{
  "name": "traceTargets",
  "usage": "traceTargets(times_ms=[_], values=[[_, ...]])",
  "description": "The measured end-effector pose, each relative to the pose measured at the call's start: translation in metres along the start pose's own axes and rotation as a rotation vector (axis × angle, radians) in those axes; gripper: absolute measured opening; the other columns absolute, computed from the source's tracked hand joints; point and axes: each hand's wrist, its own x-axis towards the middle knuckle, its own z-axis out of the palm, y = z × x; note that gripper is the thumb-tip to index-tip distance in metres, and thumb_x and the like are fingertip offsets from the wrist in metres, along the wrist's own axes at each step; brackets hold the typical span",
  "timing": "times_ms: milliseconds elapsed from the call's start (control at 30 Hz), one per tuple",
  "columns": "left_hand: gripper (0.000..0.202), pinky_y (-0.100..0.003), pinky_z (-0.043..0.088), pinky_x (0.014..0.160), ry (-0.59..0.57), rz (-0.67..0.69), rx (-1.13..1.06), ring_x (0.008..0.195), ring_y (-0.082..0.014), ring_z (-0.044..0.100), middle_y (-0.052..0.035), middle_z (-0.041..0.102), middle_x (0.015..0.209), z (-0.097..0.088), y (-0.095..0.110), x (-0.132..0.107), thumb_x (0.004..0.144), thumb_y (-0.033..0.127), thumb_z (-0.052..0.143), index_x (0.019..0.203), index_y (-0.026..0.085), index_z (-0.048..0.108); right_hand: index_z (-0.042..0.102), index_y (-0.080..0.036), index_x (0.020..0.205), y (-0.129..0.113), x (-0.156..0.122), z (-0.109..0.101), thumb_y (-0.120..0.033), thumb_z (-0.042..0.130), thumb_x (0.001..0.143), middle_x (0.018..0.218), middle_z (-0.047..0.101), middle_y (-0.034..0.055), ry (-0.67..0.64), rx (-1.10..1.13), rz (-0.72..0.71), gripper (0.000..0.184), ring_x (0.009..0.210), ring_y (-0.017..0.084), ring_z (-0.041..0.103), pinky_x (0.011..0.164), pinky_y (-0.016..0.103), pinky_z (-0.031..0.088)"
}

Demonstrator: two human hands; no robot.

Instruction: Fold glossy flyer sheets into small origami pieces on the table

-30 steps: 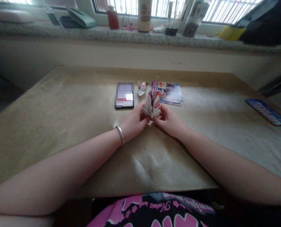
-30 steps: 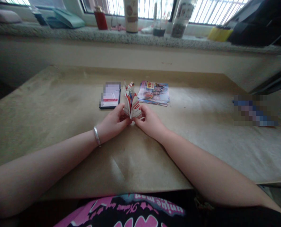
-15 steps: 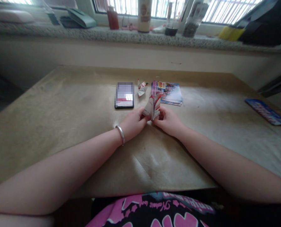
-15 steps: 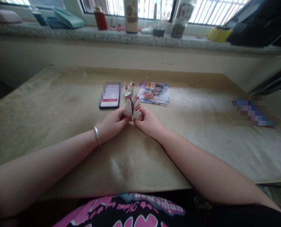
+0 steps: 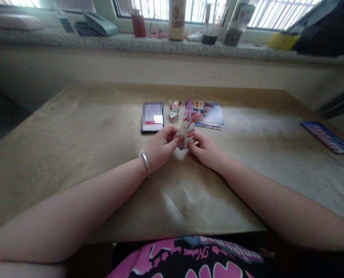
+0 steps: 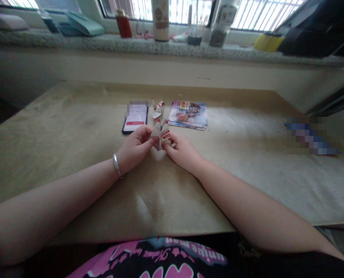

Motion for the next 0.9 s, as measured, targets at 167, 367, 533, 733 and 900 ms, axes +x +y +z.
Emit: traceTargets(times_ms=[167, 367, 533, 733, 900], values=[[0.029, -0.019, 0.049, 0.06, -0.058, 0.001, -0.087, 0.062, -0.0079, 0.058, 0.0026, 0.06, 0.069, 0.0012, 0.0011, 0.0009, 0.078, 0.039, 0.069, 0.078, 0.016, 0.052, 0.054, -0.022, 0.085, -0.0001, -0.0005, -0.0026, -0.034, 0.055, 0.086, 0.077, 0.056, -0.0012, 0.095, 0.168, 0.0, 0.012, 0.07, 0.013, 0.051, 0.064, 0.026, 0.042], [0.029, -0.017, 0.05, 0.06, 0.014, 0.011, -0.117, 0.064, -0.0075, 0.06, 0.0022, 0.061, 0.074, 0.0028, 0.0024, -0.001, 0.075, 0.036, 0.072, 0.086, 0.017, 0.053, 0.051, -0.021, 0.076, -0.0013, -0.0009, 0.0, -0.037, 0.061, 0.082, 0.074, 0.054, -0.0019, 0.065, 0.231, 0.029, 0.02, 0.068, 0.012, 0.05, 0.061, 0.025, 0.043], [0.034, -0.017, 0.05, 0.053, 0.05, 0.054, -0.05, 0.056, -0.0068, 0.057, 0.0021, 0.06, 0.067, 0.0006, 0.0065, -0.0014, 0.076, 0.046, 0.07, 0.079, 0.016, 0.056, 0.053, -0.022, 0.082, -0.005, -0.0035, 0.0012, -0.035, 0.066, 0.078, 0.077, 0.058, -0.0013, 0.094, 0.242, 0.027, 0.019, 0.071, 0.012, 0.055, 0.06, 0.025, 0.047], [0.037, -0.021, 0.053, 0.057, 0.065, 0.043, -0.032, 0.06, -0.009, 0.06, 0.0008, 0.063, 0.071, 0.0001, 0.0068, -0.0012, 0.075, 0.05, 0.07, 0.08, 0.016, 0.057, 0.057, -0.023, 0.088, -0.0081, -0.0059, -0.0035, -0.046, 0.061, 0.082, 0.077, 0.061, -0.002, 0.144, 0.323, 0.032, 0.024, 0.066, 0.011, 0.057, 0.057, 0.025, 0.051], [0.035, -0.023, 0.055, 0.058, 0.076, 0.035, -0.028, 0.063, -0.0101, 0.062, 0.0003, 0.064, 0.074, 0.0002, 0.0084, -0.003, 0.075, 0.047, 0.072, 0.085, 0.016, 0.057, 0.065, -0.021, 0.08, -0.0098, -0.0038, -0.0063, -0.046, 0.066, 0.077, 0.072, 0.066, -0.0005, 0.215, 0.274, 0.056, 0.025, 0.06, 0.011, 0.057, 0.053, 0.025, 0.048]])
